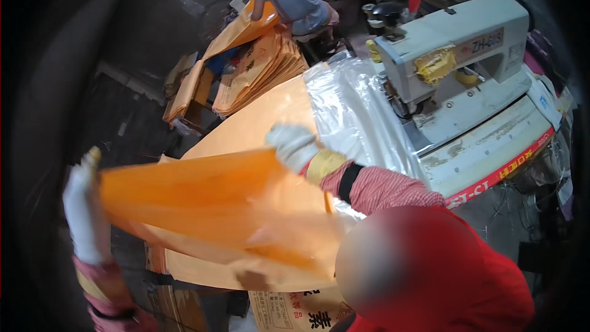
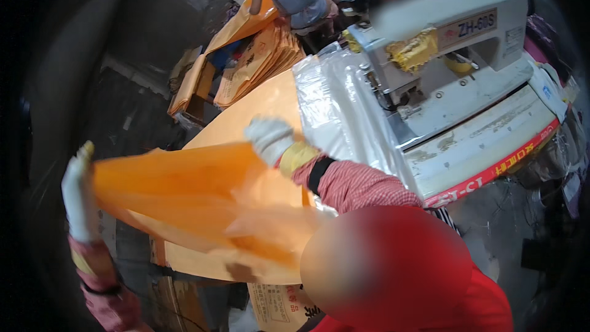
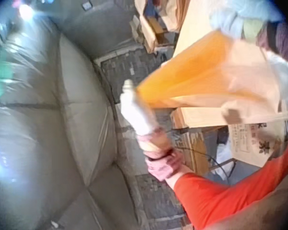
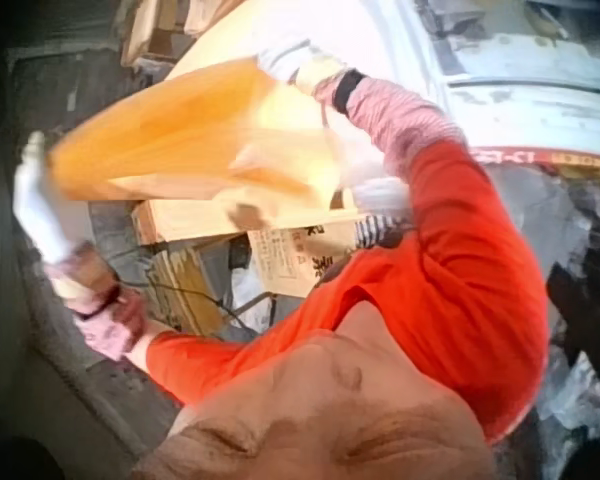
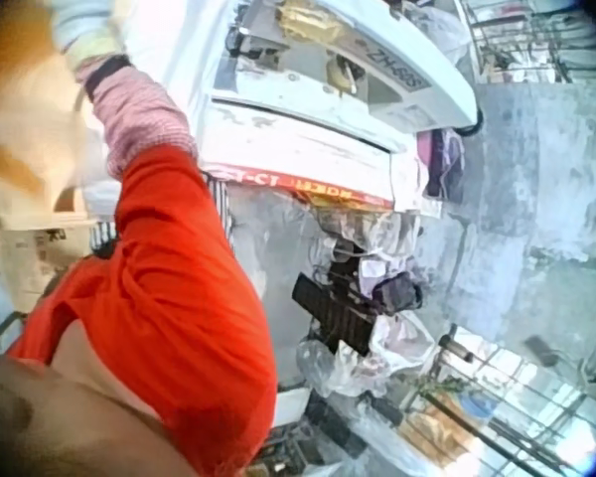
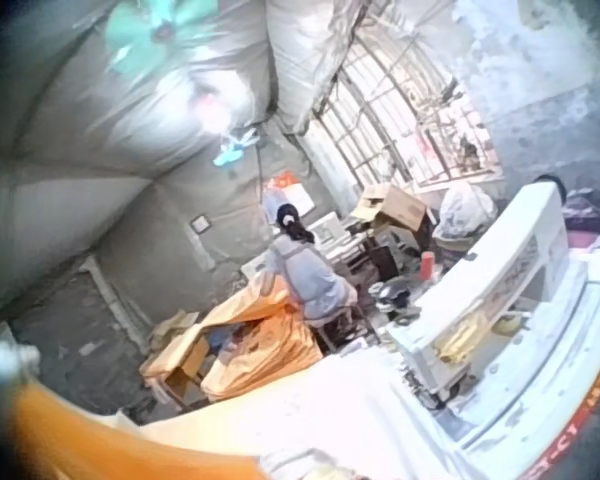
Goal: Sealing the openings of large woven plastic bags using an industrial sealing machine.
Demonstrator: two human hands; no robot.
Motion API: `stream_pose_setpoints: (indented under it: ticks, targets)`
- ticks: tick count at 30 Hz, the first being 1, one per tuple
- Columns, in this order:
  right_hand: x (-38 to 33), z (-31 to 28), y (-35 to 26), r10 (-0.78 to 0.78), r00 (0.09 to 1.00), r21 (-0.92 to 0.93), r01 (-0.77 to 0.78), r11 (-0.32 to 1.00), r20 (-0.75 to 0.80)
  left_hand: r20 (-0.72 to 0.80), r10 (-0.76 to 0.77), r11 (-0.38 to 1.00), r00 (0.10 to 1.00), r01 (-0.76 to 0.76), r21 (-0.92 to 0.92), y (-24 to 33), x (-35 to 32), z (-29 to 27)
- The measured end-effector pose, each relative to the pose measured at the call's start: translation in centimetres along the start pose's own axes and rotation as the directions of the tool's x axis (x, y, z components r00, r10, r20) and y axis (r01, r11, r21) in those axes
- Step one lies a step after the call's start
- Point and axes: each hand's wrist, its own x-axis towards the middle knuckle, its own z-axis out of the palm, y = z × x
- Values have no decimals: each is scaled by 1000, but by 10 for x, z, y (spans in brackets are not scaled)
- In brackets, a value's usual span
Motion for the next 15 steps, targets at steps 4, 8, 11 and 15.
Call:
stream_pose_setpoints:
  ticks: [4,8,11,15]
  targets:
    - [-65,19,-74,-105,988,643,151,751,-109,43,-28,923,999,9,385,-6,143,39]
    - [-132,-122,-52,2,914,624,-278,731,405,221,423,530,879,-438,726,21,95,238]
    - [-185,-182,11,99,664,476,-624,620,742,257,694,396,672,-655,643,-16,15,388]
    - [-306,-206,74,406,453,334,-882,333,794,139,843,491,520,-849,197,44,-75,471]
